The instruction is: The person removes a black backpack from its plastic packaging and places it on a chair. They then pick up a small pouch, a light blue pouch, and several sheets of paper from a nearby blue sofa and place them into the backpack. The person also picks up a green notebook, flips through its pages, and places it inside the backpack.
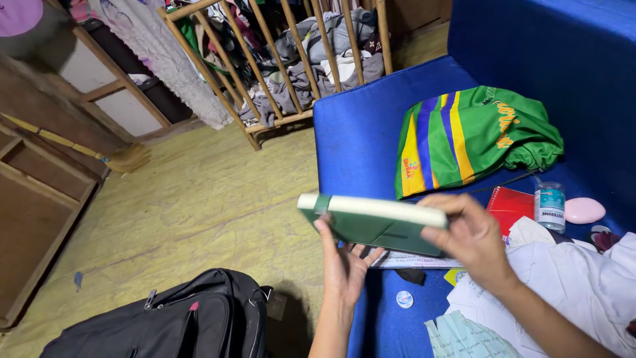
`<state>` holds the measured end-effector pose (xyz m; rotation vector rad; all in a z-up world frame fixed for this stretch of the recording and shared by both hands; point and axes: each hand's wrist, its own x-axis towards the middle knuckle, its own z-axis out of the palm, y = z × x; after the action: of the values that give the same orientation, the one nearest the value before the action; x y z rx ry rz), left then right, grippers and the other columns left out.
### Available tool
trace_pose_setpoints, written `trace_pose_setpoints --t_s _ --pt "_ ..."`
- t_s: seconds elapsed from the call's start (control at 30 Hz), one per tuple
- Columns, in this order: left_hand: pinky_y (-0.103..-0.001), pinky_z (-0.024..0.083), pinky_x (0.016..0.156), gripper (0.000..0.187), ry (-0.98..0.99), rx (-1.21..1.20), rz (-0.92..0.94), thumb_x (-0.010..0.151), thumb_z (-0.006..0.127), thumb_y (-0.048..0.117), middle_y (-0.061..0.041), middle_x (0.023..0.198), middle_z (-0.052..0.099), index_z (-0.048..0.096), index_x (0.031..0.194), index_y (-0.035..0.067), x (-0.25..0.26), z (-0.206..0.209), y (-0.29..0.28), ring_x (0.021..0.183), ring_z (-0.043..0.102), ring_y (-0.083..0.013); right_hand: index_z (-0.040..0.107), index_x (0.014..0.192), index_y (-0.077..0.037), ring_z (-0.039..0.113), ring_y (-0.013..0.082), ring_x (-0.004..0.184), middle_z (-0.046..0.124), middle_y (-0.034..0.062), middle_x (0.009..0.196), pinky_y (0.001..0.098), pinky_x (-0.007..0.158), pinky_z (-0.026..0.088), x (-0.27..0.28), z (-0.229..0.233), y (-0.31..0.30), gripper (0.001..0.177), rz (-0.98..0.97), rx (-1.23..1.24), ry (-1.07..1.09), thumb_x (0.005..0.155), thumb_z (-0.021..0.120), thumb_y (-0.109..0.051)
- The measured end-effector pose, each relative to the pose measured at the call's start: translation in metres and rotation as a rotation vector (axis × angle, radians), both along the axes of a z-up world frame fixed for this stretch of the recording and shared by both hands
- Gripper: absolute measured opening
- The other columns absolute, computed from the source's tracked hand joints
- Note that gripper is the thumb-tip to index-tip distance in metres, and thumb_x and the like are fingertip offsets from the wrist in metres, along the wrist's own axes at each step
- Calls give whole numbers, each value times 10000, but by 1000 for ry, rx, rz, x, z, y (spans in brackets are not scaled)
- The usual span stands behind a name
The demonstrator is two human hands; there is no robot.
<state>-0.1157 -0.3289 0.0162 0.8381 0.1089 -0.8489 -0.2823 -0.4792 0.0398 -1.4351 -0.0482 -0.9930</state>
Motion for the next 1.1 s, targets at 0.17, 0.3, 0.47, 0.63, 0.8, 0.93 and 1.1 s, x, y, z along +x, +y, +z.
trace_pose_setpoints --t_s 0.17,0.3,0.47,0.63,0.8,0.93,1.1 --pt "-626 496 952 739 178 -179 167 868 399 750 -166 1107 622 561 1209 114 -5 -23 20 1119 609 -342 620 1010 -67 662 223 1140 678 96 1212 366 980 533 -9 -16 33 396 67 -428 351 699 856 0" --pt "-467 541 955 581 96 -296 241 936 478 576 -149 1075 695 632 1141 55 1 -55 32 1047 647 -301 598 987 -79 658 291 1222 678 97 1283 402 997 509 -10 -26 47 444 104 -645 503 622 832 18" --pt "-387 540 870 459 32 -462 139 1014 510 452 -109 1069 682 658 1156 41 13 -71 37 985 652 -247 503 1084 -87 531 404 1304 541 171 1349 522 1114 404 -5 -45 70 582 24 -1149 217 602 825 -140" --pt "-386 565 921 526 -35 -226 204 981 508 499 -101 1111 689 609 1225 44 16 -51 40 1050 664 -235 469 1072 -95 536 309 1326 549 158 1352 415 1036 471 -5 -68 82 494 27 -457 242 690 751 41" --pt "-434 516 969 577 -110 102 179 913 650 410 -47 1226 589 503 1428 193 5 -39 52 1144 555 -212 450 1193 -54 580 222 1116 523 170 1203 413 901 524 6 -84 41 390 302 627 330 871 658 20" --pt "-436 516 1018 655 -164 212 188 851 715 288 -79 1356 636 466 1446 174 -9 -49 61 1234 623 -239 478 1219 -45 651 251 1123 632 190 1212 416 930 547 21 -89 24 454 -57 242 746 839 715 -118" --pt "-371 474 1041 595 -374 206 226 903 701 249 -117 1341 630 469 1428 93 -21 -63 54 1234 597 -212 490 1329 -97 620 354 1179 577 148 1343 445 962 525 34 -76 38 687 -313 -394 1115 790 799 -389"
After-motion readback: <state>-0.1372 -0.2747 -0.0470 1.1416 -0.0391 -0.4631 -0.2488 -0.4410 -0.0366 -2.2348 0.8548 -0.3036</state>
